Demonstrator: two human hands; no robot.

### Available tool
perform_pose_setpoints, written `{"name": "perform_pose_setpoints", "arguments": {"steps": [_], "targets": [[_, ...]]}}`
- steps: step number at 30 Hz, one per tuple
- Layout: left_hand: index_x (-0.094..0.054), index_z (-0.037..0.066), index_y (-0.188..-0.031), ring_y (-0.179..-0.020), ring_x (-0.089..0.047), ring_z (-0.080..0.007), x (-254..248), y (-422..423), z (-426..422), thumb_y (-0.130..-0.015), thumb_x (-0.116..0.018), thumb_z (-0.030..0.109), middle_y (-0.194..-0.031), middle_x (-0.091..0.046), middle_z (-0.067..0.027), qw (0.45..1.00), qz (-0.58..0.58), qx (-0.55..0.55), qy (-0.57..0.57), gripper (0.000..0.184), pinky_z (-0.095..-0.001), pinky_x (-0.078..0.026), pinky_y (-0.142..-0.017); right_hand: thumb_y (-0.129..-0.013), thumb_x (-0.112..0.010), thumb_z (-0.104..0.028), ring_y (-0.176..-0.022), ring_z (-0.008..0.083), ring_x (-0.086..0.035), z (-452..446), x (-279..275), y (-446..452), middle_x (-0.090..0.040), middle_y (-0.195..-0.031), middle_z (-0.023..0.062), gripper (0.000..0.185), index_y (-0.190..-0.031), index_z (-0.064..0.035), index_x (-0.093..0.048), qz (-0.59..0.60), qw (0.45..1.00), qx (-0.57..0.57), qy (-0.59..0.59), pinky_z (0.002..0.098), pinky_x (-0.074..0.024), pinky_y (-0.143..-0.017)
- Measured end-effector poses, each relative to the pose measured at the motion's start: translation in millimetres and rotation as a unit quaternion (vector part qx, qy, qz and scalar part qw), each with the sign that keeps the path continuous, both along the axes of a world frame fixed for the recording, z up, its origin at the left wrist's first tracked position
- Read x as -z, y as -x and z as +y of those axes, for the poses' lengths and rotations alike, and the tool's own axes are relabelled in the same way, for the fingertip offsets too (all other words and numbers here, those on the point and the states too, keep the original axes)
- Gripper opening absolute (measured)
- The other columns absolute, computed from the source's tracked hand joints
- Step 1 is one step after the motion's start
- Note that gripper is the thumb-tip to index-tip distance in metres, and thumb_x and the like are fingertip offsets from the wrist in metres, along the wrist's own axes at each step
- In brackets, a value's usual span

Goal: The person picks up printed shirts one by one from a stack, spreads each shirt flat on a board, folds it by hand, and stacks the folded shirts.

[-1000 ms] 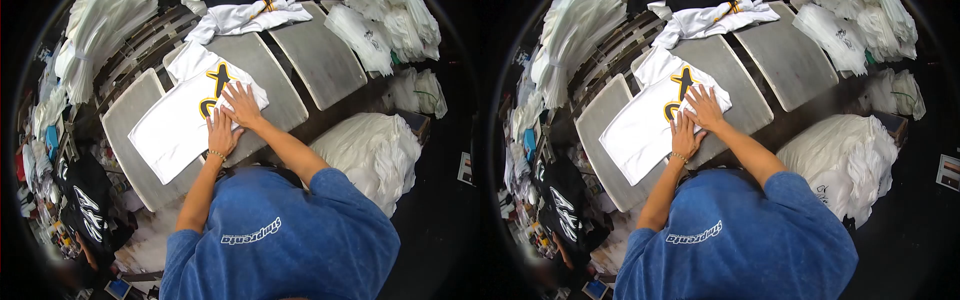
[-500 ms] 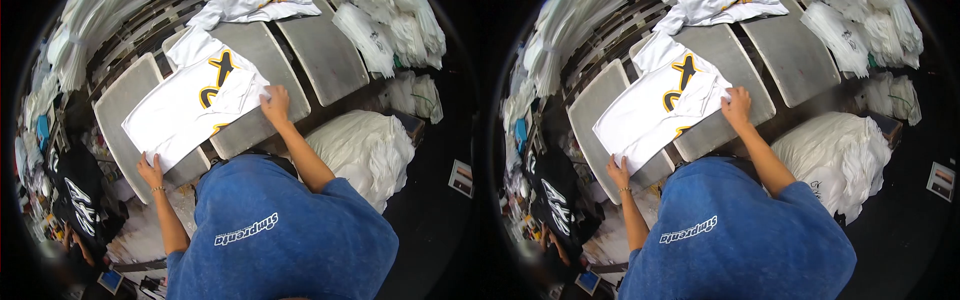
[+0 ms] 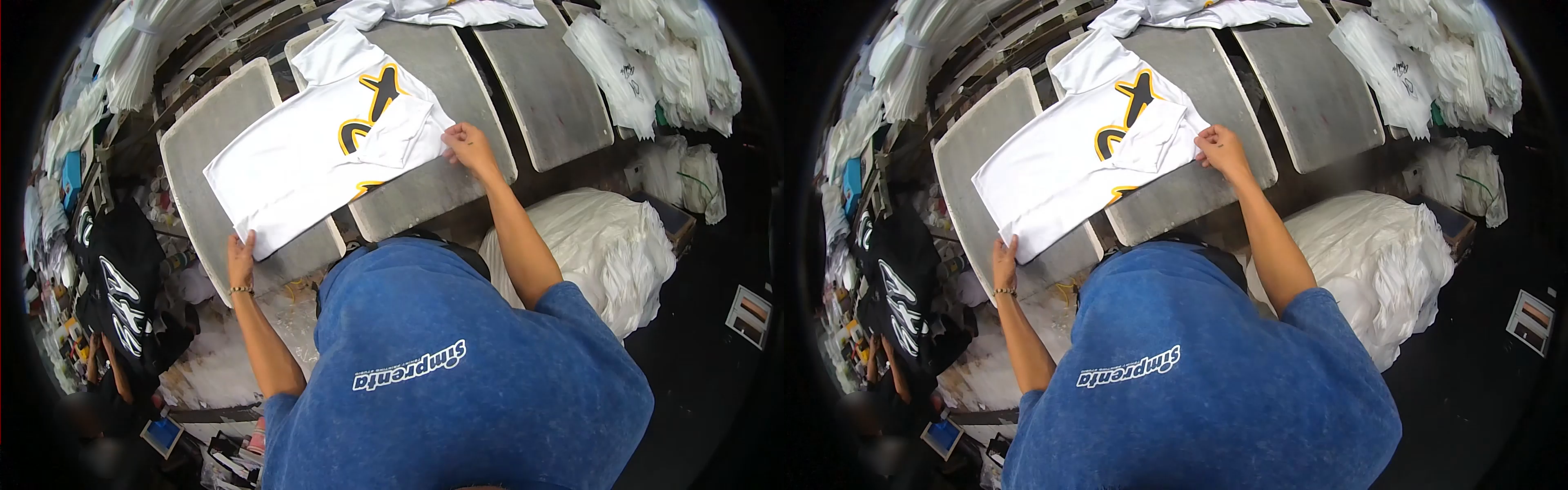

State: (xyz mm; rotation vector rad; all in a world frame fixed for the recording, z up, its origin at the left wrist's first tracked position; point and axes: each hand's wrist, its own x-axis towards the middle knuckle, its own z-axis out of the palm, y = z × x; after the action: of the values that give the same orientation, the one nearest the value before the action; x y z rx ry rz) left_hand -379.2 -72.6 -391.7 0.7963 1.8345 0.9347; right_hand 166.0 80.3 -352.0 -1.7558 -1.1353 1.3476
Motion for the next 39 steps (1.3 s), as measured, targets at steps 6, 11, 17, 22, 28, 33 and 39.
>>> {"name": "perform_pose_setpoints", "arguments": {"steps": [6, 11, 17, 22, 28, 33, 39], "targets": [[-0.037, 0.000, -0.129, -0.088, -0.064, -0.0184, -2, 1, -11, -0.092, -0.071, 0.018, -0.102, -0.068, -0.0165, 0.990, -0.083, -0.091, -0.068, 0.053, -0.0290, -0.050, -0.078, -0.088, -0.068, -0.013, -0.061, 0.0139, -0.063, 6, 1, -20, -0.065, -0.082, 0.0078, 0.024, -0.105, 0.0011, -0.057, 0.076, 0.996, -0.010, 0.039, 0.0260, -0.0494, -0.051], [-0.042, -0.001, -0.123, -0.084, -0.063, -0.0158, -9, -4, -21, -0.089, -0.072, 0.014, -0.091, -0.068, -0.0129, 0.998, 0.052, -0.027, -0.031, 0.048, -0.0301, -0.049, -0.073, -0.086, -0.069, -0.012, -0.060, 0.0123, -0.061, 4, 0, -29, -0.064, -0.079, 0.0060, 0.021, -0.102, -0.0008, -0.061, 0.054, 0.997, -0.029, 0.054, 0.0264, -0.0481, -0.050], [-0.053, -0.004, -0.110, -0.075, -0.061, -0.0264, -36, -43, -27, -0.081, -0.078, 0.020, -0.086, -0.062, -0.0139, 0.949, 0.310, 0.051, -0.002, 0.045, -0.0383, -0.049, -0.069, -0.076, -0.073, -0.016, -0.084, 0.0284, -0.061, -17, -4, -1, -0.061, -0.090, 0.0126, 0.021, -0.092, -0.0051, -0.066, -0.309, 0.911, -0.062, -0.266, 0.0403, -0.0498, -0.074], [-0.062, 0.001, -0.099, -0.101, -0.056, -0.0360, -42, -102, 9, -0.083, -0.073, 0.017, -0.103, -0.060, -0.0203, 0.867, 0.471, 0.084, -0.141, 0.026, -0.0441, -0.044, -0.091, -0.084, -0.067, -0.023, -0.115, 0.0365, -0.052, -26, -2, 86, -0.058, -0.121, 0.0166, 0.036, -0.115, -0.0069, -0.064, -0.335, 0.811, -0.215, -0.428, 0.0489, -0.0388, -0.100], [-0.066, 0.003, -0.088, -0.084, -0.062, -0.0295, -38, -145, 47, -0.082, -0.072, 0.010, -0.086, -0.064, -0.0127, 0.924, 0.307, 0.133, -0.184, 0.011, -0.0383, -0.051, -0.076, -0.079, -0.073, -0.027, -0.108, 0.0354, -0.051, 12, 8, 66, -0.057, -0.112, 0.0149, 0.038, -0.111, -0.0081, -0.064, -0.410, 0.868, -0.011, -0.279, 0.0500, -0.0401, -0.093], [-0.069, 0.006, -0.097, -0.094, -0.060, -0.0300, -54, -246, 93, -0.073, -0.073, 0.006, -0.099, -0.063, -0.0119, 0.832, 0.275, 0.341, -0.339, 0.025, -0.0406, -0.048, -0.081, -0.076, -0.078, -0.028, -0.096, 0.0362, -0.059, 49, 19, 28, -0.061, -0.100, 0.0170, 0.032, -0.098, -0.0072, -0.068, -0.283, 0.937, -0.095, -0.184, 0.0447, -0.0479, -0.083], [-0.067, 0.009, -0.103, -0.108, -0.055, -0.0274, -31, -277, 115, -0.075, -0.068, 0.007, -0.111, -0.061, -0.0092, 0.734, 0.358, 0.434, -0.380, 0.028, -0.0431, -0.043, -0.091, -0.078, -0.077, -0.022, -0.088, 0.0321, -0.065, 59, 8, 23, -0.067, -0.090, 0.0151, 0.022, -0.089, -0.0057, -0.069, -0.192, 0.964, -0.095, -0.158, 0.0418, -0.0506, -0.078]]}}
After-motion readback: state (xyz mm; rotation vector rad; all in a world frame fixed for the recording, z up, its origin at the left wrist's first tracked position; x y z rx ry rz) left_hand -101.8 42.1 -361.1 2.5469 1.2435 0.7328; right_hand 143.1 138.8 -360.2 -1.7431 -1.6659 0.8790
